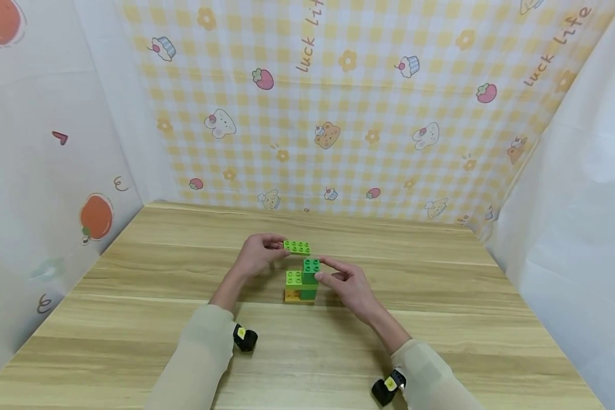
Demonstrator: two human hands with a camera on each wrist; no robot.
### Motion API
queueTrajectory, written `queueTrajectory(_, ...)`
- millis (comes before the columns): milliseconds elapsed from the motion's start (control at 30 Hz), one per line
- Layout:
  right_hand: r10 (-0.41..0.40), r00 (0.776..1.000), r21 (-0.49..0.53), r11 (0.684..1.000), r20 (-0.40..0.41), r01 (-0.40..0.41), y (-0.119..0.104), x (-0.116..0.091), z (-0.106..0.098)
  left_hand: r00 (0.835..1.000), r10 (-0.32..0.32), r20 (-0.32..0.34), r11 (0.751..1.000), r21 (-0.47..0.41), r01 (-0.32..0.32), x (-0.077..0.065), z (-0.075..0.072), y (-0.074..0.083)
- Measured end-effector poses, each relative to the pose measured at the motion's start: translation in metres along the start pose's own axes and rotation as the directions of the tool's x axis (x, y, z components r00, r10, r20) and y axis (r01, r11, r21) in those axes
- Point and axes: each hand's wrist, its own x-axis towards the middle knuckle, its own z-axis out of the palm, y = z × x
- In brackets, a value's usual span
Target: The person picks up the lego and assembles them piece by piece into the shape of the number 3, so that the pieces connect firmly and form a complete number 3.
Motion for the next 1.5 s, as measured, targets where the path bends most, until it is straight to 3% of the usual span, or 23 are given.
queueTrajectory(767, -0.007, 1.0, 0.002, 1.0, -0.001, 0.007, 0.0, -0.001, 0.001, 0.999, 0.033, -0.013, 0.991, -0.13, -0.034, -0.013, -0.004, -0.001)
queueTrajectory(1500, 0.0, 1.0, -0.001, 1.0, 0.002, 0.0, 0.0, -0.001, 0.0, 0.997, 0.077, -0.022, 0.982, -0.172, -0.08, -0.019, -0.004, 0.002)
